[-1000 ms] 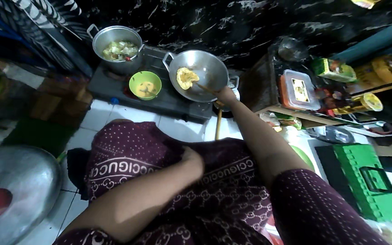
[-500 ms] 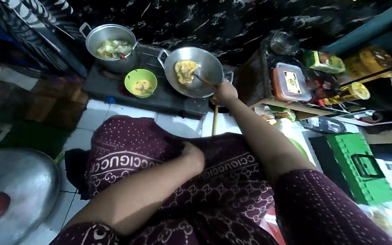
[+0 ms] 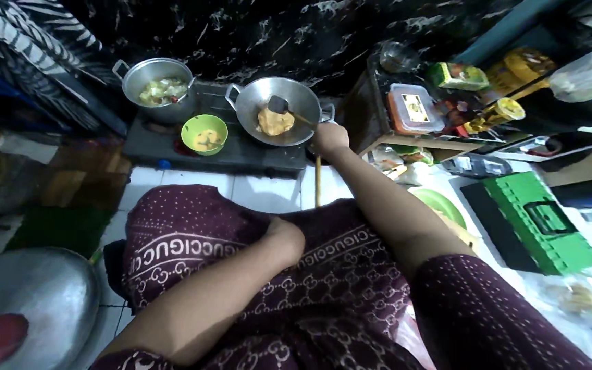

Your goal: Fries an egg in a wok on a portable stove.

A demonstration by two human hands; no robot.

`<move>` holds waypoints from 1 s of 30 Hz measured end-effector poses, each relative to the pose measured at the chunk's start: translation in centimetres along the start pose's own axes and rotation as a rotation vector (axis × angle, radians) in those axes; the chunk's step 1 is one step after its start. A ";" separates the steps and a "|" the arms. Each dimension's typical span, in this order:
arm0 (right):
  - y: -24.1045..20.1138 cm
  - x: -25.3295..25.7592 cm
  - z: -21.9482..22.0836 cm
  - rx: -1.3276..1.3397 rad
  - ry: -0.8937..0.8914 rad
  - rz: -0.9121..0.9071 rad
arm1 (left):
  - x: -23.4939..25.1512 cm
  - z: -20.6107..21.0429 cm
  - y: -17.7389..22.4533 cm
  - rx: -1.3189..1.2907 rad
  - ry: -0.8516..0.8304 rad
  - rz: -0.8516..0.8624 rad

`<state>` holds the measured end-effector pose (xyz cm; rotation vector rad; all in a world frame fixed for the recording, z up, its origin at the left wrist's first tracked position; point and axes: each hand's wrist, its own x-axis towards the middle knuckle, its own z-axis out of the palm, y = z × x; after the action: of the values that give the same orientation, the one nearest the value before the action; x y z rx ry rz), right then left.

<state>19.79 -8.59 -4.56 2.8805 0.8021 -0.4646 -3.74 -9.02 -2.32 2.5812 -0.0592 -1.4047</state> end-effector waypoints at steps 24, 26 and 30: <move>-2.0 5.8 -1.1 0.181 -0.174 0.071 | 3.8 -0.9 -3.1 -0.147 -0.062 -0.012; -2.2 5.9 -1.2 0.164 -0.179 0.067 | 3.8 -1.4 -3.0 -0.161 -0.069 -0.032; -2.2 6.5 -0.8 0.150 -0.199 0.056 | 1.9 -3.4 -3.1 -0.186 -0.103 0.016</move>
<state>24.15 -3.39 -5.97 2.9194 0.6806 -0.8229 -0.05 -5.69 -2.70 2.3537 0.0343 -1.4622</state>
